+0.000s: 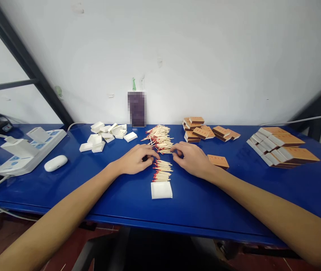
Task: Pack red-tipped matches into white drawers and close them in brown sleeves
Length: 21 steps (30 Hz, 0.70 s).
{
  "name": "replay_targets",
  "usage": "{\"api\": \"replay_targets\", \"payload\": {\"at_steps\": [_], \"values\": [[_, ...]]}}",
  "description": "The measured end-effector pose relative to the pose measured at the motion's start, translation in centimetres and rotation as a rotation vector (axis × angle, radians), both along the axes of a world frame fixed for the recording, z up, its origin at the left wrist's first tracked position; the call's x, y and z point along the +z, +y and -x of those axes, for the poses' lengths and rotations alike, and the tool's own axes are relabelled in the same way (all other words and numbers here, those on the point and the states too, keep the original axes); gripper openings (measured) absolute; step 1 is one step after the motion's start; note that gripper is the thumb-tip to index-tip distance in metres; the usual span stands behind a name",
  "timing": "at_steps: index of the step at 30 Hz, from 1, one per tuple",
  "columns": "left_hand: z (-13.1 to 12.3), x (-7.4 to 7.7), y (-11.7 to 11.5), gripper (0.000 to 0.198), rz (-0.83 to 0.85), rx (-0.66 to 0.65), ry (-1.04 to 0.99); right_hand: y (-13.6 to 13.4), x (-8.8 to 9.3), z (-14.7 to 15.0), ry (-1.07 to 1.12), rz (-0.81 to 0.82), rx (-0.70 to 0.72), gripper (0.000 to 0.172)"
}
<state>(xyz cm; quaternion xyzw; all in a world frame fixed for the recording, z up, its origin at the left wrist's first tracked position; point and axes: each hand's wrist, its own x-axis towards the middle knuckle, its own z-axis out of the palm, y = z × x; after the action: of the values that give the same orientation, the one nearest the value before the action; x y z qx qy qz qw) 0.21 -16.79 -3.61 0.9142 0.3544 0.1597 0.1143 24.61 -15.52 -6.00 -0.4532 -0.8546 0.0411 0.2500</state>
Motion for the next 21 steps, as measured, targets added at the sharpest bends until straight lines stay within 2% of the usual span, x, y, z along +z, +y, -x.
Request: {"api": "replay_targets", "payload": {"at_steps": [5,12,21], "values": [[0.11,-0.05,0.12,0.04,-0.008,-0.022,0.04,-0.06,0.12,0.11,-0.026,0.004,-0.004,0.013],[0.01,-0.42,0.31,0.037,-0.062,0.056,0.046,-0.13,0.13,0.13,-0.034,-0.001,0.021,0.012],[0.14,-0.48,0.28,0.042,-0.078,0.058,0.116,-0.16,0.03,-0.01,-0.038,-0.008,0.033,0.011]]}}
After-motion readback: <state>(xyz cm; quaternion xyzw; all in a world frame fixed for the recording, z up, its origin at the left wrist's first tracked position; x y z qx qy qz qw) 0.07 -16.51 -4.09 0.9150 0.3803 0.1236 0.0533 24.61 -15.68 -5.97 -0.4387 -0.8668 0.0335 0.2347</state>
